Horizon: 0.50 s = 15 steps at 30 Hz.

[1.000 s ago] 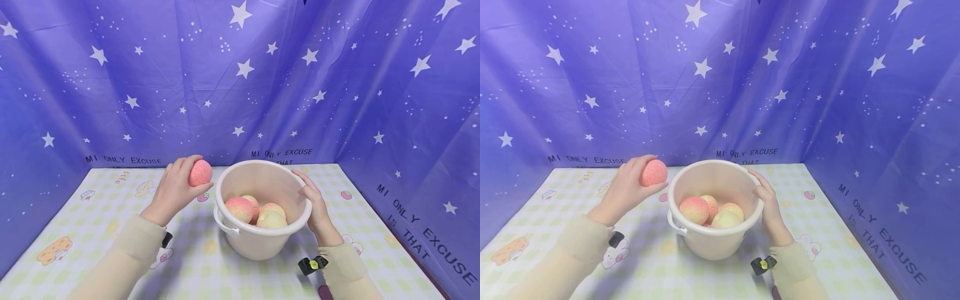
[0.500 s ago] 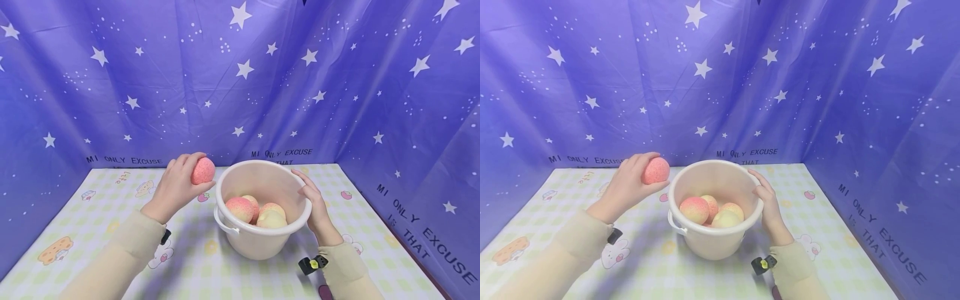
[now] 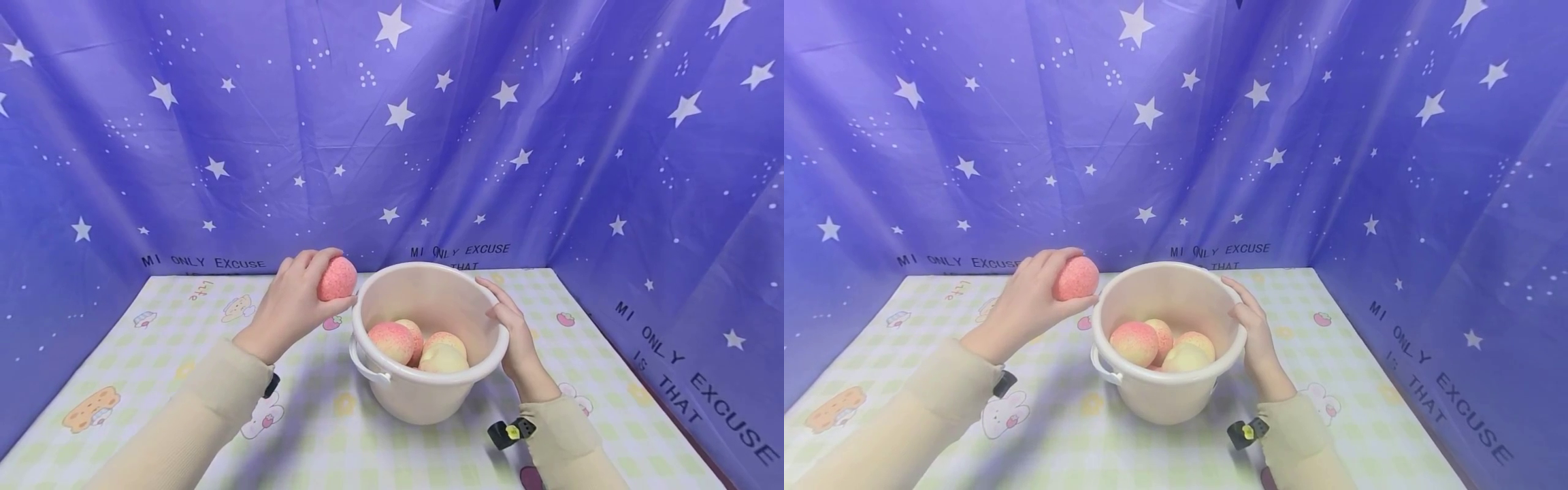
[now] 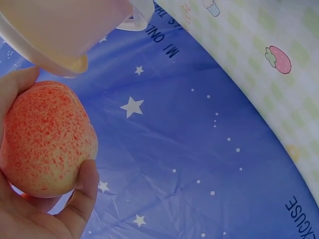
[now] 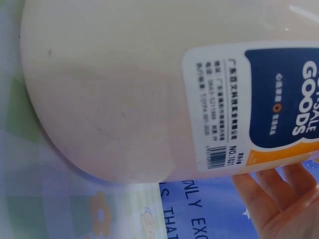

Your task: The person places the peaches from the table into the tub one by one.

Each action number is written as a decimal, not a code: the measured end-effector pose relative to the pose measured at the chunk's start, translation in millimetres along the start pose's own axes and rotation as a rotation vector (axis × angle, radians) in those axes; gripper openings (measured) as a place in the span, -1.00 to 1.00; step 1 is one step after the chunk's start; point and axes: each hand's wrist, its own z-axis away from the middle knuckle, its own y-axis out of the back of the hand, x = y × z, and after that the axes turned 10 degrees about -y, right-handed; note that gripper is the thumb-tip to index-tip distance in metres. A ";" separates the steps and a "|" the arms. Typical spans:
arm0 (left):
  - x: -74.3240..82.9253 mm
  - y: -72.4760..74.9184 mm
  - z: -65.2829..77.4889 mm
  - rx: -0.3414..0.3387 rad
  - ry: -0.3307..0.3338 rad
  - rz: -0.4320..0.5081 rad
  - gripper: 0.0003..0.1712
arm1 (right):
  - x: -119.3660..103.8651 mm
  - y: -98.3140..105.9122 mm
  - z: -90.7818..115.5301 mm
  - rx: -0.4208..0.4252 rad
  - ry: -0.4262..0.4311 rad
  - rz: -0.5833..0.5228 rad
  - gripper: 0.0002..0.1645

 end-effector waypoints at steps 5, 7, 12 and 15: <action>3.4 -0.6 -1.7 0.004 -0.022 0.009 -0.23 | 0.0 -0.5 0.7 0.005 -0.002 0.001 -0.17; 4.8 -1.2 -2.6 0.011 -0.040 0.008 -0.23 | -0.1 -0.6 0.8 0.006 -0.001 0.001 -0.17; 6.4 -3.3 -5.3 0.028 -0.084 0.003 -0.23 | -0.4 -0.7 0.7 0.003 0.002 -0.005 -0.17; 7.8 -3.4 -7.0 0.020 -0.086 0.015 -0.22 | -0.6 -0.9 0.7 -0.001 0.003 -0.005 -0.17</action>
